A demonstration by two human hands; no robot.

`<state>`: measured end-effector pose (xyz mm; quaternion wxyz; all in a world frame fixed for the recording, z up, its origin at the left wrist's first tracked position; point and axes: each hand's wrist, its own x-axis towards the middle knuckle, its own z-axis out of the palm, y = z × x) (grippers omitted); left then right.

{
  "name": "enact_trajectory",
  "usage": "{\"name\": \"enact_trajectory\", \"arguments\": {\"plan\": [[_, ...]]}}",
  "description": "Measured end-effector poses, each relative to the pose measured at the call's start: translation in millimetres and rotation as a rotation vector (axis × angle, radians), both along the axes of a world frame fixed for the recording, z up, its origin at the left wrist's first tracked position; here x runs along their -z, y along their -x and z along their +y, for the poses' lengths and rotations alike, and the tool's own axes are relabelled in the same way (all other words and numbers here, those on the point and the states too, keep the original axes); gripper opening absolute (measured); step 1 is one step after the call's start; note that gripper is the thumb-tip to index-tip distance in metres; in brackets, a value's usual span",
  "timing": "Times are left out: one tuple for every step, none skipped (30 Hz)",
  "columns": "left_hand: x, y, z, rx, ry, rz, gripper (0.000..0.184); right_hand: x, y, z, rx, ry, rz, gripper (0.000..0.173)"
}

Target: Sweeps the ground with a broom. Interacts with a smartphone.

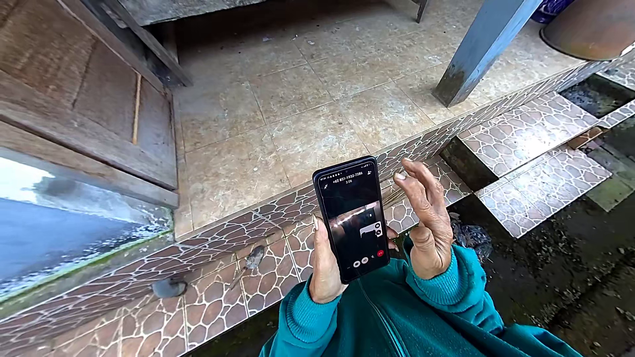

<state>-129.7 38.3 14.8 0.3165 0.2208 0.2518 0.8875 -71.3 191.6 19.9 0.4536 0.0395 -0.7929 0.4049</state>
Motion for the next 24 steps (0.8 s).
{"name": "enact_trajectory", "arguments": {"plan": [[-0.1,-0.5,-0.4,-0.004,-0.002,-0.005,0.062,0.1,0.0,-0.4,-0.001,0.000,-0.001,0.060],[0.0,-0.8,-1.3,-0.005,-0.002,-0.008,0.061,0.1,0.0,-0.9,-0.001,-0.001,-0.001,0.060],[-0.6,-1.2,-2.0,0.000,-0.002,-0.009,0.061,0.1,0.2,-1.3,0.000,-0.003,0.000,0.060],[-1.6,-1.1,-2.2,0.014,-0.009,-0.005,0.061,-0.2,0.5,-1.7,0.000,-0.003,0.001,0.060],[-3.4,-1.3,-2.5,0.018,-0.004,-0.005,0.061,-0.7,0.6,-2.1,-0.001,-0.003,0.001,0.060],[-5.0,-1.7,-2.7,0.016,0.002,-0.012,0.060,-1.2,0.5,-2.3,-0.002,-0.005,-0.002,0.060],[-6.7,-2.1,-2.7,0.000,0.018,-0.015,0.059,-1.9,0.3,-2.4,-0.007,-0.002,-0.002,0.059],[-7.4,-2.3,-2.6,-0.009,0.024,-0.014,0.059,-2.1,0.1,-2.5,-0.012,0.001,0.000,0.058],[-7.4,-2.3,-2.5,-0.014,0.024,-0.008,0.059,-2.0,0.2,-2.5,-0.015,0.001,0.002,0.058],[-7.1,-2.1,-2.4,-0.014,0.023,-0.004,0.059,-2.0,0.4,-2.6,-0.018,0.002,0.003,0.058],[-6.6,-1.5,-2.3,-0.005,0.019,-0.003,0.059,-1.9,0.7,-2.6,-0.022,0.003,0.004,0.058],[-5.7,-0.6,-2.3,0.021,0.003,-0.005,0.060,-2.0,0.7,-2.8,-0.027,0.006,0.004,0.058],[-4.8,0.0,-2.1,0.050,-0.018,-0.017,0.062,-2.0,0.7,-3.0,-0.033,0.009,0.006,0.058],[-4.4,0.5,-1.9,0.074,-0.037,-0.028,0.063,-2.3,0.6,-3.1,-0.038,0.011,0.007,0.058],[-4.5,0.9,-1.4,0.085,-0.050,-0.035,0.063,-2.6,0.5,-2.9,-0.039,0.011,0.008,0.059],[-4.7,1.0,-1.2,0.085,-0.055,-0.032,0.063,-2.9,0.5,-2.8,-0.036,0.009,0.009,0.059],[-4.7,1.1,-1.2,0.082,-0.056,-0.023,0.063,-3.0,0.4,-2.6,-0.031,0.005,0.008,0.060],[-4.6,1.2,-1.2,0.078,-0.055,-0.018,0.063,-3.1,0.3,-2.4,-0.026,0.000,0.007,0.060],[-4.5,1.6,-1.5,0.073,-0.050,-0.009,0.063,-3.0,0.0,-2.4,-0.024,0.000,0.007,0.060],[-4.3,2.1,-1.7,0.071,-0.046,-0.008,0.064,-2.7,-0.3,-2.5,-0.023,0.004,0.009,0.060],[-4.0,2.5,-1.9,0.068,-0.039,-0.009,0.064,-2.1,-0.6,-2.3,-0.024,0.008,0.010,0.060],[-3.1,2.9,-2.1,0.074,-0.044,-0.010,0.065,-1.5,-1.1,-2.3,-0.027,0.008,0.012,0.059],[-2.2,3.1,-2.6,0.083,-0.050,-0.019,0.066,-0.7,-1.6,-2.5,-0.033,0.011,0.014,0.059],[-2.0,3.2,-2.9,0.085,-0.050,-0.025,0.066,-0.3,-1.8,-2.9,-0.038,0.015,0.017,0.058]]}}
